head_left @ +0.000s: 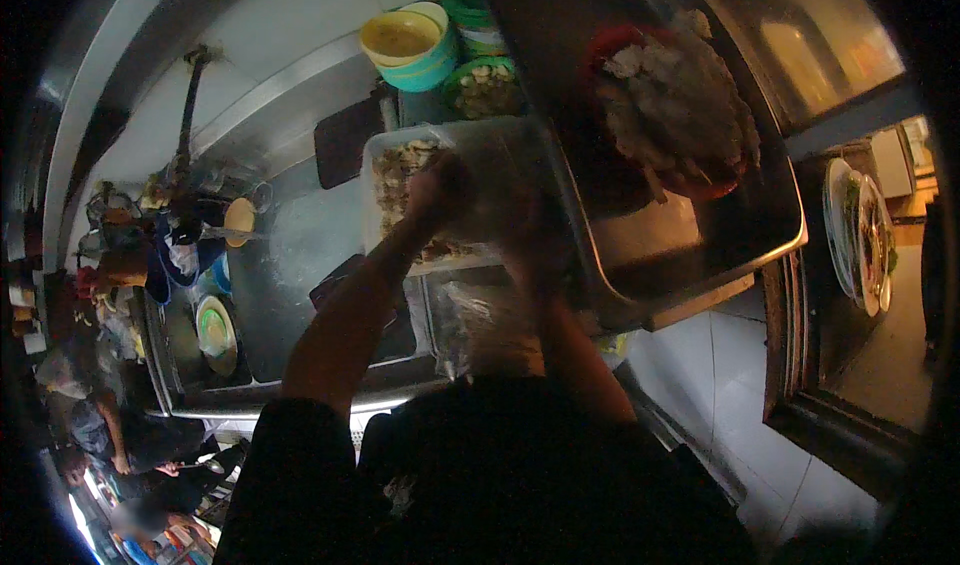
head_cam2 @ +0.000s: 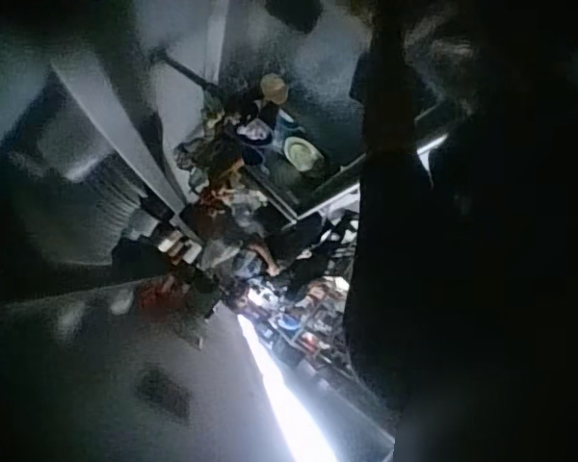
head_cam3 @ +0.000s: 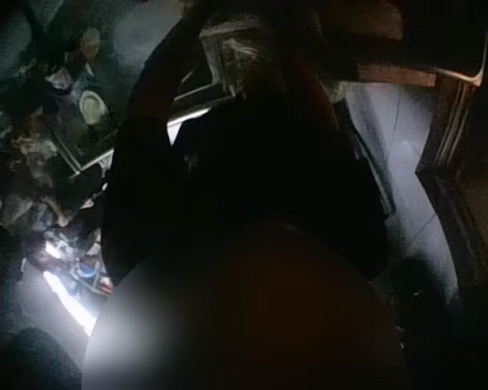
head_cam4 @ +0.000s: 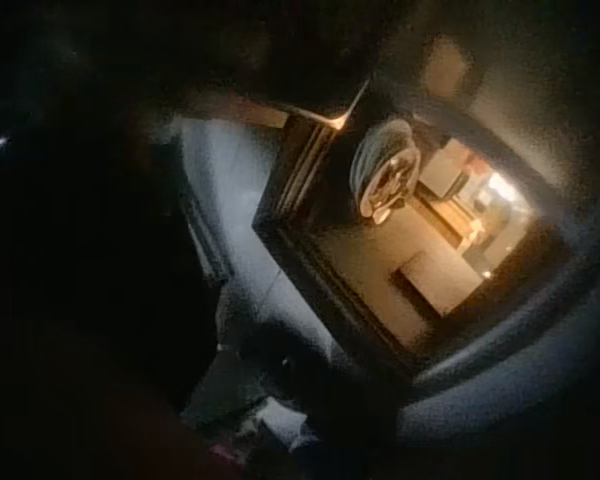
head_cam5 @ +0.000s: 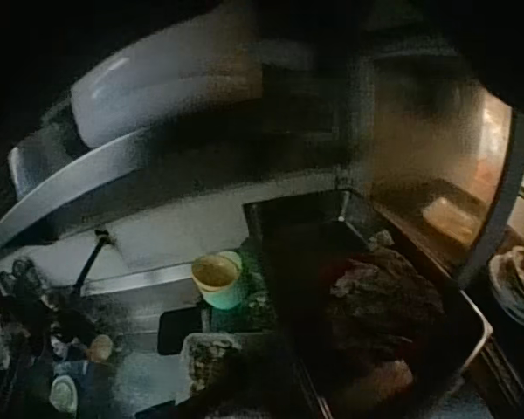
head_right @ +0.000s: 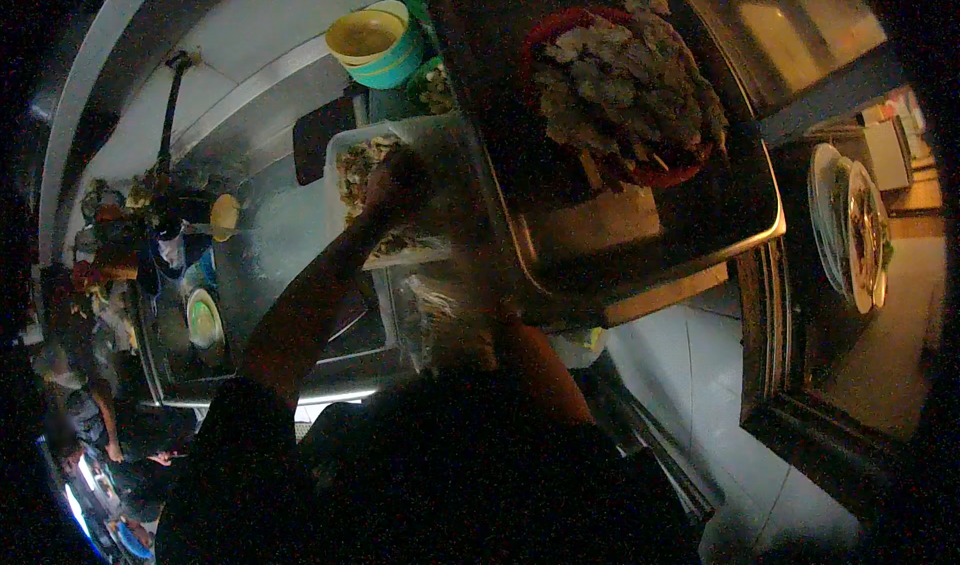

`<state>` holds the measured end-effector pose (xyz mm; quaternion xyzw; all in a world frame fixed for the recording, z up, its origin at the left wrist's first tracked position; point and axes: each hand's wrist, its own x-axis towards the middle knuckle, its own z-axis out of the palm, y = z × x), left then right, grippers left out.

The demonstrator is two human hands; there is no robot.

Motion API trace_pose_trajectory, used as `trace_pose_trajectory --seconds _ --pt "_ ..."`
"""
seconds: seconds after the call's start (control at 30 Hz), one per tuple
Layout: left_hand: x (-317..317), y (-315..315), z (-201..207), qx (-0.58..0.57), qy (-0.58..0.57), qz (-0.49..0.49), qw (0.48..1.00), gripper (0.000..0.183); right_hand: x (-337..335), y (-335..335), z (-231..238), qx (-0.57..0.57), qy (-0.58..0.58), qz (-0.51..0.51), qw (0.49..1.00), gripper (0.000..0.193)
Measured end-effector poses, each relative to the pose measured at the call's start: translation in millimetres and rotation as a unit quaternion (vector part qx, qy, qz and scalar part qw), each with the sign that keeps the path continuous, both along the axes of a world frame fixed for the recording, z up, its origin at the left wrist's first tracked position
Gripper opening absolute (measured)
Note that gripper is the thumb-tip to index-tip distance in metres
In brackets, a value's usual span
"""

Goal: The person repeatedly takes portions of a shredded mixture from a plastic container and wraps them around wooden skewers. The assembled skewers are placed into a red bowl. The person occasionally transfers loose mixture from the bowl back into the container.

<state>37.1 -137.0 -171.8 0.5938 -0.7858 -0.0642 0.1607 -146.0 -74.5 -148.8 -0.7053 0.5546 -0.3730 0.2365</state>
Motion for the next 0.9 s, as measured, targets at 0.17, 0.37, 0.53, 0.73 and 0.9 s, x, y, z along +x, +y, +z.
trace_pose_trajectory --seconds 0.17,0.37,0.53,0.73,0.9 --pt "41.1 -4.0 3.2 -0.038 -0.033 -0.066 0.997 0.022 7.2 2.3 1.1 0.001 0.001 0.019 1.000 0.021" --pt "87.7 27.5 61.7 0.057 0.108 -0.125 0.985 0.032 1.2 -7.9 6.8 0.005 0.011 0.003 1.000 0.020" --pt "79.1 71.4 76.8 0.056 0.095 -0.210 0.972 0.054 0.0 -7.6 5.8 0.018 0.019 -0.007 1.000 0.020" --pt "84.0 68.6 54.8 0.067 0.079 -0.182 0.978 0.059 1.1 -19.1 5.4 0.033 0.022 -0.011 0.999 0.019" --pt "93.0 49.0 71.6 0.246 0.045 -0.148 0.957 0.075 -4.0 -17.1 6.8 0.045 0.016 -0.022 0.999 0.018"
